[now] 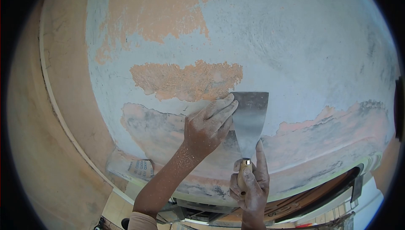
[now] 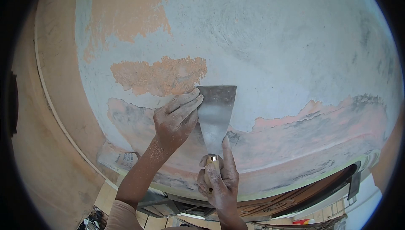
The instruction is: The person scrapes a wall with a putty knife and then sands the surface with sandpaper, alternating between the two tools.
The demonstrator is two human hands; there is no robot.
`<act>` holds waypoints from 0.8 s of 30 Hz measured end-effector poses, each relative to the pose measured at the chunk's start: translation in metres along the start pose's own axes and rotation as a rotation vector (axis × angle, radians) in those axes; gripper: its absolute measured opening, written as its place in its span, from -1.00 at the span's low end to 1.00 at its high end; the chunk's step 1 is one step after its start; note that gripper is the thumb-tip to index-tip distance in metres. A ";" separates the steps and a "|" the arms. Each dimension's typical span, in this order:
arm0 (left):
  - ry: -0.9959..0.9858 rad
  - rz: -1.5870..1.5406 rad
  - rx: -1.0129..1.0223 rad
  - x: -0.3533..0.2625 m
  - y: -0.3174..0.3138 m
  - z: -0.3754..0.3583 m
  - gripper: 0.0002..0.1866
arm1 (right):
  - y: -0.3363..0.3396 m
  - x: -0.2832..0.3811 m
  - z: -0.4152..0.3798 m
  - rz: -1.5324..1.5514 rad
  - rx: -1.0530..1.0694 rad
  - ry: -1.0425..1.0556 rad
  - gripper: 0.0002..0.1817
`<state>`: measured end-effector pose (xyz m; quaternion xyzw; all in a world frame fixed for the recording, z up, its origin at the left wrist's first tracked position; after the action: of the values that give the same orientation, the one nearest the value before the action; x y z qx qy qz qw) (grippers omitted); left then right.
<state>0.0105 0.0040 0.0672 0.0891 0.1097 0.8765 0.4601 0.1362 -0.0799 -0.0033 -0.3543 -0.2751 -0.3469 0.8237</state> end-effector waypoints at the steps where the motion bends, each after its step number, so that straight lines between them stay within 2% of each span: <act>1: 0.012 0.006 -0.005 0.004 0.002 0.004 -0.71 | -0.002 0.000 0.002 -0.005 -0.005 0.003 -0.31; 11: -0.012 0.023 -0.016 0.004 0.004 0.011 -0.70 | -0.005 0.000 0.004 0.011 -0.004 0.011 -0.29; 14: -0.017 0.048 0.034 0.000 -0.002 -0.002 -0.70 | -0.001 0.000 -0.002 0.035 0.011 0.012 -0.29; 17: 0.049 -0.032 0.016 -0.001 0.003 0.009 -0.72 | -0.002 -0.001 0.000 0.022 -0.016 0.005 -0.28; 24: -0.013 -0.002 0.022 0.003 -0.003 0.002 -0.70 | 0.001 -0.004 0.000 0.015 -0.008 0.030 -0.28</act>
<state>0.0116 0.0079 0.0684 0.0999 0.1164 0.8741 0.4609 0.1346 -0.0772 -0.0066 -0.3544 -0.2585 -0.3472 0.8289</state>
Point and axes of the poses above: each hand's wrist, its own z-axis towards the middle knuckle, its own y-axis out of the back of the hand, x = y × z, the point moved 3 cm from there along z, towards the middle knuckle, and after that the axes turned 12 degrees about x, right-handed, at the moved point
